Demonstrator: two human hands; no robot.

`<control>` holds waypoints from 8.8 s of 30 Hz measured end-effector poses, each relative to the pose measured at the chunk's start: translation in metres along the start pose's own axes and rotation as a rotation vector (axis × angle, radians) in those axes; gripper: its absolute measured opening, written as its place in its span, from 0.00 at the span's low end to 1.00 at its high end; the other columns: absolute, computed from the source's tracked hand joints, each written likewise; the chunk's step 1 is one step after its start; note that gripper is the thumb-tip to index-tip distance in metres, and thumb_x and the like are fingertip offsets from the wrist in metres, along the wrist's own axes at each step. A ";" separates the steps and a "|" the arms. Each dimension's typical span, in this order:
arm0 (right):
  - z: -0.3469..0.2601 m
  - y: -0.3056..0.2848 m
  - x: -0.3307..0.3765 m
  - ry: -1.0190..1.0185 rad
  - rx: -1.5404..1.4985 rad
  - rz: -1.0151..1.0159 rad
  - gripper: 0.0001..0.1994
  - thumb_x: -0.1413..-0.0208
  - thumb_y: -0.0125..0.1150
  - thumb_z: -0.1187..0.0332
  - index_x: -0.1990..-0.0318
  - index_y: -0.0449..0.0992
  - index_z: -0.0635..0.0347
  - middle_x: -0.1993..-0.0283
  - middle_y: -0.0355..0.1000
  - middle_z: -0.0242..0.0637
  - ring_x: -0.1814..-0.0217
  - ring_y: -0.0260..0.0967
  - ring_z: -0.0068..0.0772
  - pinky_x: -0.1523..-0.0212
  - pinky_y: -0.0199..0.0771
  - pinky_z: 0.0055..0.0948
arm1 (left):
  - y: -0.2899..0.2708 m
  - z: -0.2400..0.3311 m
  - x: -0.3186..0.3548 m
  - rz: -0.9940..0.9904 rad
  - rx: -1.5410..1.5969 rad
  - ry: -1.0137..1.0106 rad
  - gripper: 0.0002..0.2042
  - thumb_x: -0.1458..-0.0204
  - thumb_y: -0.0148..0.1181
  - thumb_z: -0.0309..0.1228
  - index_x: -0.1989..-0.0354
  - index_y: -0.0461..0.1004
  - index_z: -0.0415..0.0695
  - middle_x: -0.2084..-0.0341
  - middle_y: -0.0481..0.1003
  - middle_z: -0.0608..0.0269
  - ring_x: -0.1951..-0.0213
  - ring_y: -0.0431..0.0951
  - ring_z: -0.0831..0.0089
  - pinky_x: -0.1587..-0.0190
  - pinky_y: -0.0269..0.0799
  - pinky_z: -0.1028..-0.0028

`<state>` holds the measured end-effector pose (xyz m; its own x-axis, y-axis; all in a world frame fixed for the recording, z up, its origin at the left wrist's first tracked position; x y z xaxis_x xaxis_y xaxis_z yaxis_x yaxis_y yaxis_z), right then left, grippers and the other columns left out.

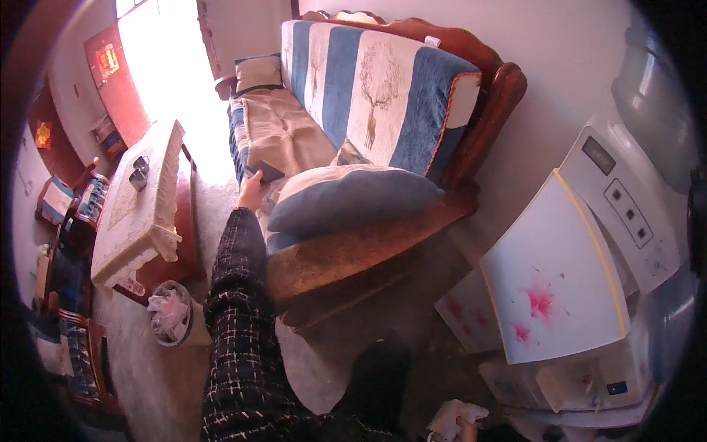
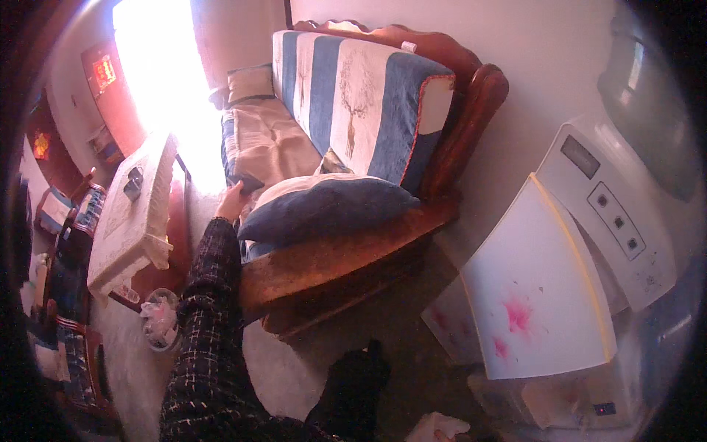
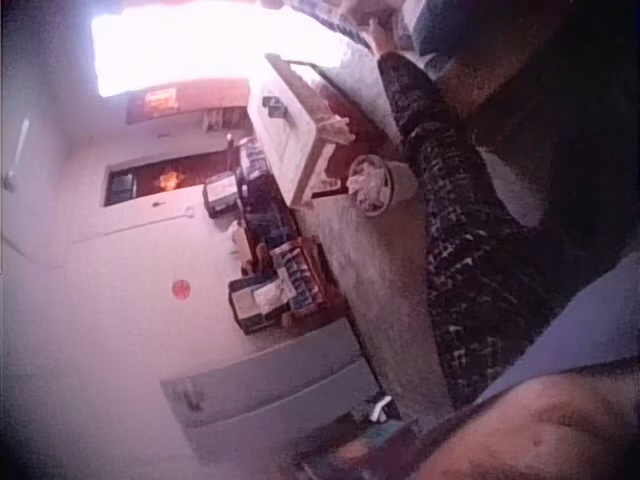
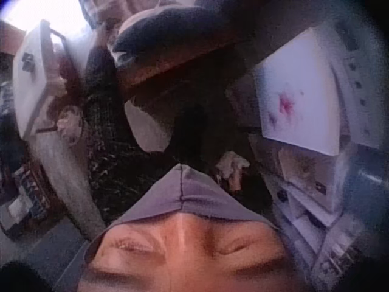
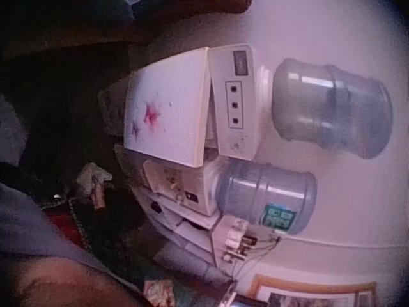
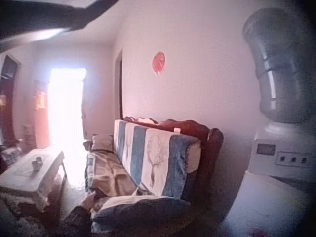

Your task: The person wipes the exterior of a large water dispenser bottle with a white cloth. They then move to a white water cooler, wiping the front panel and the interior of the dispenser door. The person cleans the control buttons and the drip tray area before wiping the lower vent and closing the door.

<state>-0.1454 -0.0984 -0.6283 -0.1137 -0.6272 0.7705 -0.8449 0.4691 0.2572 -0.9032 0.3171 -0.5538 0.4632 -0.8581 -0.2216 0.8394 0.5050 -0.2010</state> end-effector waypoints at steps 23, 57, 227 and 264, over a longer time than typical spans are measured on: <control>-0.249 0.028 0.171 -2.183 0.651 0.750 0.20 0.42 0.60 0.74 0.42 0.68 0.65 0.43 0.68 0.47 0.41 0.67 0.47 0.43 0.69 0.38 | 0.284 0.371 0.418 -0.494 0.004 0.861 0.06 0.56 0.59 0.18 0.68 0.73 0.38 0.63 0.76 0.55 0.61 0.76 0.61 0.57 0.70 0.70; -0.441 0.154 0.180 -2.144 1.593 1.090 0.32 0.49 0.64 0.60 0.36 0.62 0.53 0.26 0.46 0.36 0.26 0.43 0.50 0.35 0.51 0.58 | 0.496 0.300 0.441 -0.686 0.081 0.810 0.35 0.53 0.64 0.29 0.33 0.58 0.51 0.30 0.47 0.49 0.31 0.46 0.40 0.34 0.50 0.50; -0.193 0.087 0.081 -0.692 -0.617 -0.207 0.24 0.35 0.48 0.49 0.41 0.64 0.56 0.44 0.67 0.33 0.42 0.64 0.30 0.41 0.62 0.32 | 0.395 0.326 0.458 -0.386 0.679 0.763 0.50 0.54 0.56 0.65 0.32 0.43 0.42 0.38 0.56 0.52 0.37 0.57 0.59 0.38 0.56 0.55; -0.382 0.326 0.078 -1.809 0.805 -0.053 0.22 0.38 0.47 0.55 0.56 0.74 0.69 0.51 0.70 0.60 0.48 0.65 0.58 0.48 0.63 0.48 | 0.303 0.231 0.373 -0.228 0.355 0.597 0.32 0.55 0.62 0.40 0.42 0.63 0.34 0.45 0.67 0.42 0.43 0.68 0.48 0.41 0.62 0.59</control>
<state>-0.2298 0.2436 -0.2616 0.0486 -0.6610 -0.7488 -0.8050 0.4178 -0.4211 -0.4107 0.1284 -0.4769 0.1168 -0.6904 -0.7139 0.9850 0.1724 -0.0056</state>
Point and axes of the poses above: each hand's wrist, its own x-axis away from the middle knuckle, its own y-axis out of the palm, z = x × y, the point moved 3 cm from there along -x, towards the middle knuckle
